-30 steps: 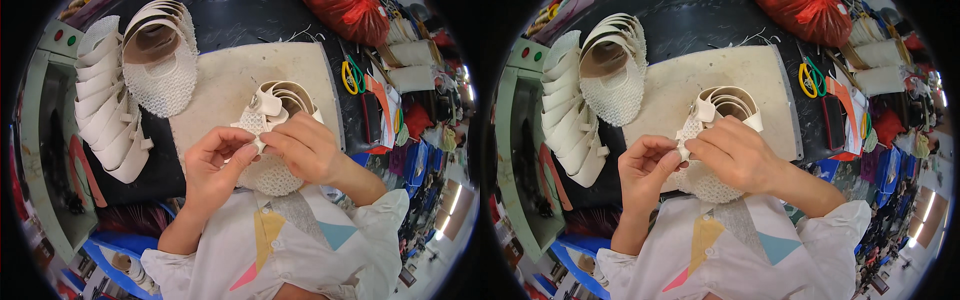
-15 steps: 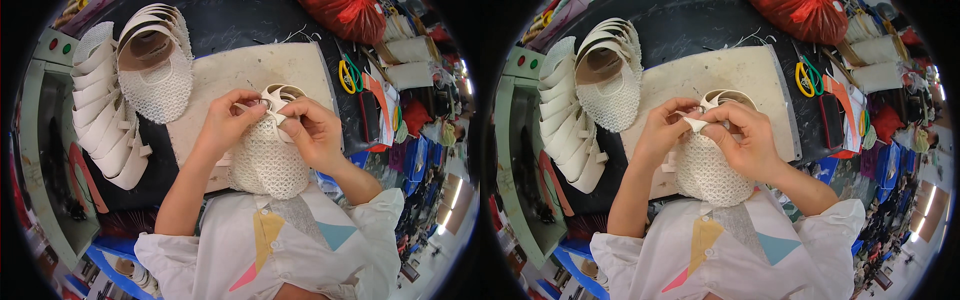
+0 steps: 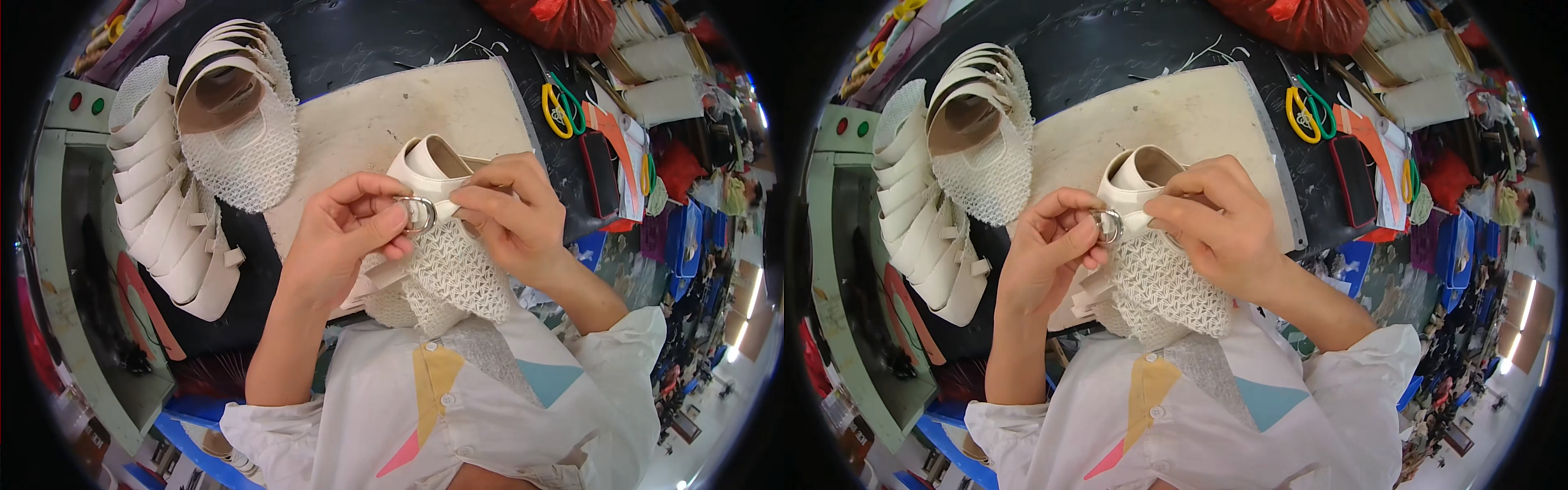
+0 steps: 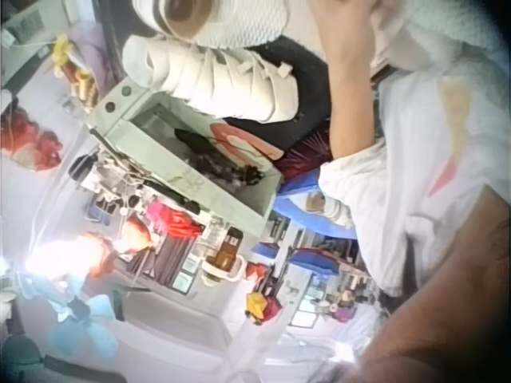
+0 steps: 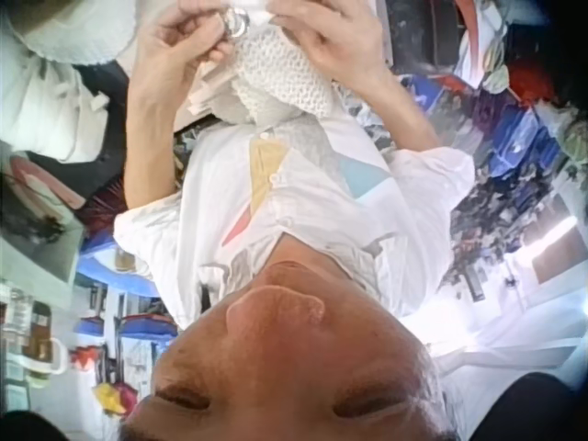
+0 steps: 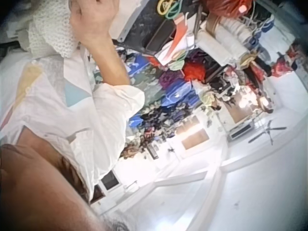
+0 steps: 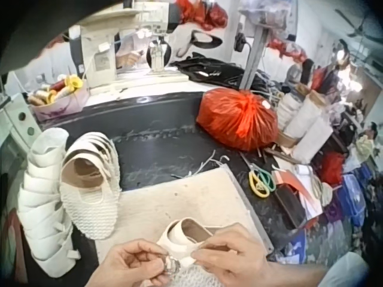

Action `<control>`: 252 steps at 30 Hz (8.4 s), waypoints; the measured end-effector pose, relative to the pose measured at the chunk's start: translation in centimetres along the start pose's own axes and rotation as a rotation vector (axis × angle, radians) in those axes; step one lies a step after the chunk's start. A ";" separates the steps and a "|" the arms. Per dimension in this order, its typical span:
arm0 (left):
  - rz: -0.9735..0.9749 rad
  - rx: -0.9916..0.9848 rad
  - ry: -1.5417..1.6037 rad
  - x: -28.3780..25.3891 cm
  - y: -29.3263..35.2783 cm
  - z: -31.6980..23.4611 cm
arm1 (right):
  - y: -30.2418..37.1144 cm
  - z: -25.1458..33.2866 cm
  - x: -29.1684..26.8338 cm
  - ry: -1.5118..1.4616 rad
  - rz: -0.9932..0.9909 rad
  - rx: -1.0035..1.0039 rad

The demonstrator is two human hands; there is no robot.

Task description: Checking and assembling shoe uppers, buckles, and organizing finished components on a factory floor.

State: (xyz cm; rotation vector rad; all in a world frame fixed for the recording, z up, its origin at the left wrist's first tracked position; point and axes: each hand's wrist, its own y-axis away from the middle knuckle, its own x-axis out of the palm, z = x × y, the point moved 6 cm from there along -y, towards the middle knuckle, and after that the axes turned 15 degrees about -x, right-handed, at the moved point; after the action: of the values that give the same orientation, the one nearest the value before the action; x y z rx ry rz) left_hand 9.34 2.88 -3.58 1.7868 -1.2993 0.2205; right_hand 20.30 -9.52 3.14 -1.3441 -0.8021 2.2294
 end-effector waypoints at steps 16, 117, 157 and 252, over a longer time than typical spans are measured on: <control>-0.240 0.194 -0.088 2.2 1.7 1.0 | -0.9 2.3 0.2 -0.016 0.068 0.076; -0.623 0.757 -0.256 -2.3 7.6 -7.9 | -8.1 -0.7 -1.9 -0.972 -0.450 0.431; -0.600 0.510 -0.661 -0.1 1.5 1.1 | -1.0 2.5 4.0 -0.563 -0.021 0.097; -0.310 0.293 -0.052 2.7 1.8 2.2 | 3.7 -0.9 2.2 -1.031 -0.331 0.880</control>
State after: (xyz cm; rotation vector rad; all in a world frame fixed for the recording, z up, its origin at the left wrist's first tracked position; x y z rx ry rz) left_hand 8.24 -0.61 -2.28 2.2282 -1.0463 0.1997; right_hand 19.94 -10.72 -1.10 0.3591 -0.1783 2.4154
